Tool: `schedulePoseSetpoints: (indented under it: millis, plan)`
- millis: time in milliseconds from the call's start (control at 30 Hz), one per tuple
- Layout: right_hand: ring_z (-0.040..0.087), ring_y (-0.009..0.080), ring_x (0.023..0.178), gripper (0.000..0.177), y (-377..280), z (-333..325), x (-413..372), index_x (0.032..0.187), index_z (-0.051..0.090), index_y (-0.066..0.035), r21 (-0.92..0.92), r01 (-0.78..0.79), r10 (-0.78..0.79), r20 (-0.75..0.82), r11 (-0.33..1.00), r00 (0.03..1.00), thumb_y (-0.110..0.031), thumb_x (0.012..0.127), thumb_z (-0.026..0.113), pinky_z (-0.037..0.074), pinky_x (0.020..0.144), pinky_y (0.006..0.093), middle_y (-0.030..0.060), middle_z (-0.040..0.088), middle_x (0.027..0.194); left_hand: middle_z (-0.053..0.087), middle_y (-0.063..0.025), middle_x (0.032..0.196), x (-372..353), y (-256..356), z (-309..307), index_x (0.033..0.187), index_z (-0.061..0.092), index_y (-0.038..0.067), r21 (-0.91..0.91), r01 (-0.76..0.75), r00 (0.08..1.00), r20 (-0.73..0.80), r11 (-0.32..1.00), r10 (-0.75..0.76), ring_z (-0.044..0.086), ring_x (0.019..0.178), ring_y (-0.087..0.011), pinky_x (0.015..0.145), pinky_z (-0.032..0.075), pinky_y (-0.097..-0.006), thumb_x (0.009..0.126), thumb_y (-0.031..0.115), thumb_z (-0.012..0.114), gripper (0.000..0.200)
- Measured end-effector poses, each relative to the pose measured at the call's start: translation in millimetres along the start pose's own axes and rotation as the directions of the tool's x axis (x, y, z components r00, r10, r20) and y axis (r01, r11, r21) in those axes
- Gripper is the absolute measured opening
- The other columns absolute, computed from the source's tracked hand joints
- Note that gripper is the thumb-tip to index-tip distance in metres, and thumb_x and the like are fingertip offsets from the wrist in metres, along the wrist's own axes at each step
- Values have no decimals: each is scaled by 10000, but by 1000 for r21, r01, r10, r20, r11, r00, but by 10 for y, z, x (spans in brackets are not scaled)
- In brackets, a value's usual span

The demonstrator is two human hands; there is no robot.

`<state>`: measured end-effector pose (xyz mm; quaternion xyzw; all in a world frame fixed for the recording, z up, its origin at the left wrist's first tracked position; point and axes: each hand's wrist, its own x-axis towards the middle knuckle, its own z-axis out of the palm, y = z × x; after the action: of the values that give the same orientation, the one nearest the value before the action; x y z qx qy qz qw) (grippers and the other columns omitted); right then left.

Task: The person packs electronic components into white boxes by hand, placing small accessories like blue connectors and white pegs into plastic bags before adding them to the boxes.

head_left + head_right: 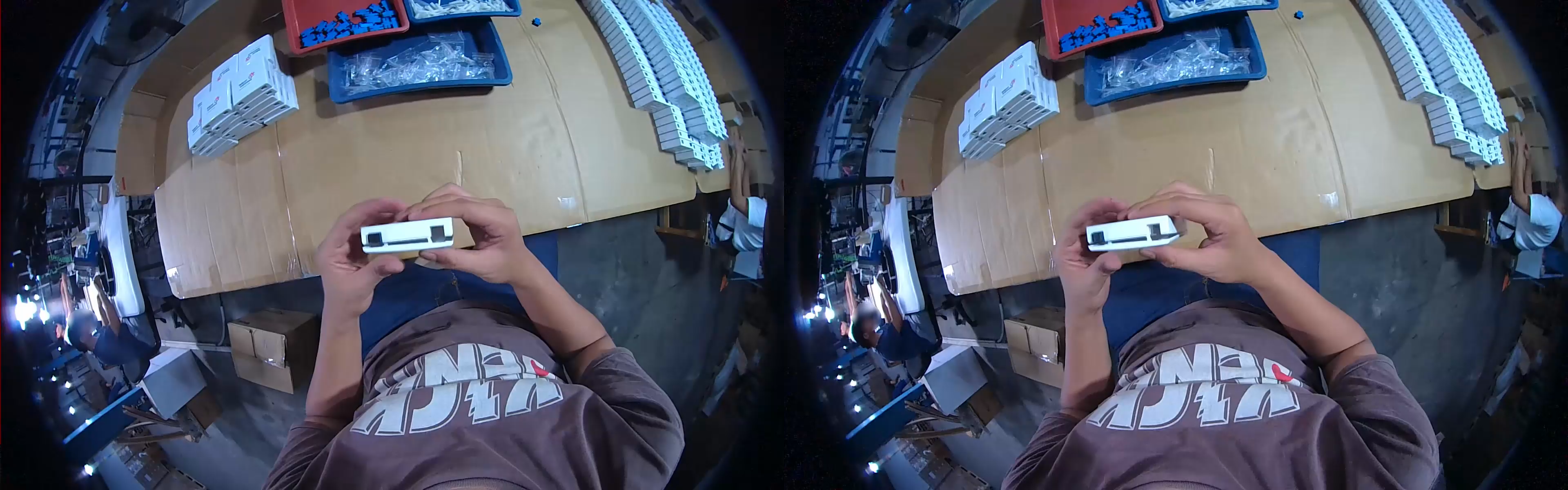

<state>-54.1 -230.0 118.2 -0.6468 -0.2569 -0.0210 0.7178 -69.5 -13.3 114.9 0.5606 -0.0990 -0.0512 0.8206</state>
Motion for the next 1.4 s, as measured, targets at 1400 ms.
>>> schedulePoseSetpoints:
  millis: [1400]
  plan:
    - [706,178,955,311,9,36,-72,1150,691,62,358,-299,389,-214,885,896,-32,871,791,566,832,301,138,743,1052,582,-189,1426,-16,-76,145,1404,532,-26,-149,202,979,58,968,-195,593,1289,-259,1056,501,-412,1045,432,550,582]
